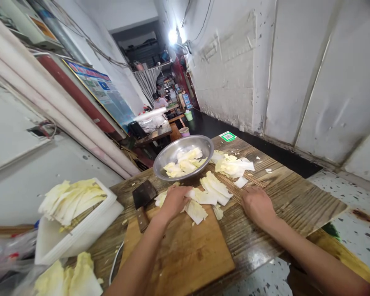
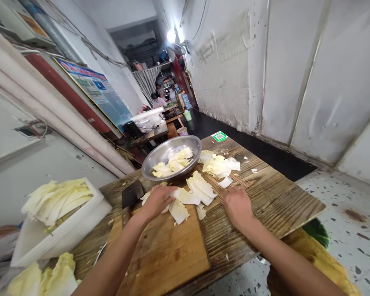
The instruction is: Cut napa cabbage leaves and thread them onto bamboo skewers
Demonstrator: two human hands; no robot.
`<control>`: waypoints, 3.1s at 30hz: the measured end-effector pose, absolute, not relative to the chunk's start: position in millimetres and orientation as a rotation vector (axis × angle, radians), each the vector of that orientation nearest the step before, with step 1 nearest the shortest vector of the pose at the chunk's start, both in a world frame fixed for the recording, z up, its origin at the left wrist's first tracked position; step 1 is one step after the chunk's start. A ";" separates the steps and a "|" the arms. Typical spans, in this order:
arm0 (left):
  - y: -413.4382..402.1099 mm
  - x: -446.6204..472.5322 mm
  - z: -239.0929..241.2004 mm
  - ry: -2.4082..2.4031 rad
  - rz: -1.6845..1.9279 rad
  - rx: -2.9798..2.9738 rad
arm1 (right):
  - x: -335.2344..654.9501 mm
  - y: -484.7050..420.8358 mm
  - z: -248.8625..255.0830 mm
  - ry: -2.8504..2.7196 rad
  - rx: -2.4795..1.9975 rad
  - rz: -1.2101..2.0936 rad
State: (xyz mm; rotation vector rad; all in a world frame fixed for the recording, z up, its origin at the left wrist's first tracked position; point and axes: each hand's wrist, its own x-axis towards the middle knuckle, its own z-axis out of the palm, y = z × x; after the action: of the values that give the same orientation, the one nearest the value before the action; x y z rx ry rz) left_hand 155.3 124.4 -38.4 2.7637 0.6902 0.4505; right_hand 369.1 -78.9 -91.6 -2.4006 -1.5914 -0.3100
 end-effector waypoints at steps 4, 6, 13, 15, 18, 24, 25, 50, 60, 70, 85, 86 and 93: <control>120.8 146.7 -27.3 0.735 0.644 2.667 | 367.9 -99.4 -79.3 -1.435 -2.376 -0.354; 115.5 139.5 -21.3 0.787 0.755 2.605 | 362.7 -114.3 -74.5 -1.381 -2.314 -0.364; 75.5 96.3 8.3 0.967 1.289 2.103 | 302.7 -126.6 -61.6 -1.541 -1.696 -0.231; 66.7 81.5 14.4 0.940 1.358 1.737 | 283.8 -117.4 -61.8 -1.604 -1.488 -0.183; 61.6 60.1 14.3 0.851 1.212 1.150 | 262.0 -102.4 -65.0 -1.692 -1.348 -0.116; 55.2 36.3 -1.2 0.734 0.872 0.636 | 235.3 -91.6 -66.2 -1.810 -1.285 0.064; 52.7 35.7 -2.9 0.732 0.855 0.624 | 233.3 -91.8 -65.7 -1.851 -1.285 0.080; 50.4 12.6 -22.8 1.134 0.502 1.927 | 262.3 -64.7 -68.7 -1.868 -2.110 -0.086; 38.4 -10.8 -40.7 1.435 0.551 2.467 | 170.3 80.8 -16.2 -2.187 -1.902 0.296; 12.1 -85.5 -101.2 1.370 0.903 2.559 | 75.9 174.7 -25.2 -1.949 -2.145 0.666; -0.1 -69.9 -115.5 1.250 1.208 2.254 | 197.9 -38.8 44.0 -1.992 -1.861 1.004; -0.3 -69.9 -115.1 1.248 1.209 2.255 | 203.4 -53.8 40.3 -1.950 -1.889 1.030; 0.0 -70.0 -112.4 1.278 1.189 2.234 | 212.6 -83.3 23.9 -1.761 -1.945 1.372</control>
State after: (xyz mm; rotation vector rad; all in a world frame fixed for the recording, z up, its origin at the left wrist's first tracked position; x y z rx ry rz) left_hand -70.0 0.0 -112.4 2.2337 1.2776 1.1890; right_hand 212.6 -83.3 23.9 -1.9452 -1.7608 1.3724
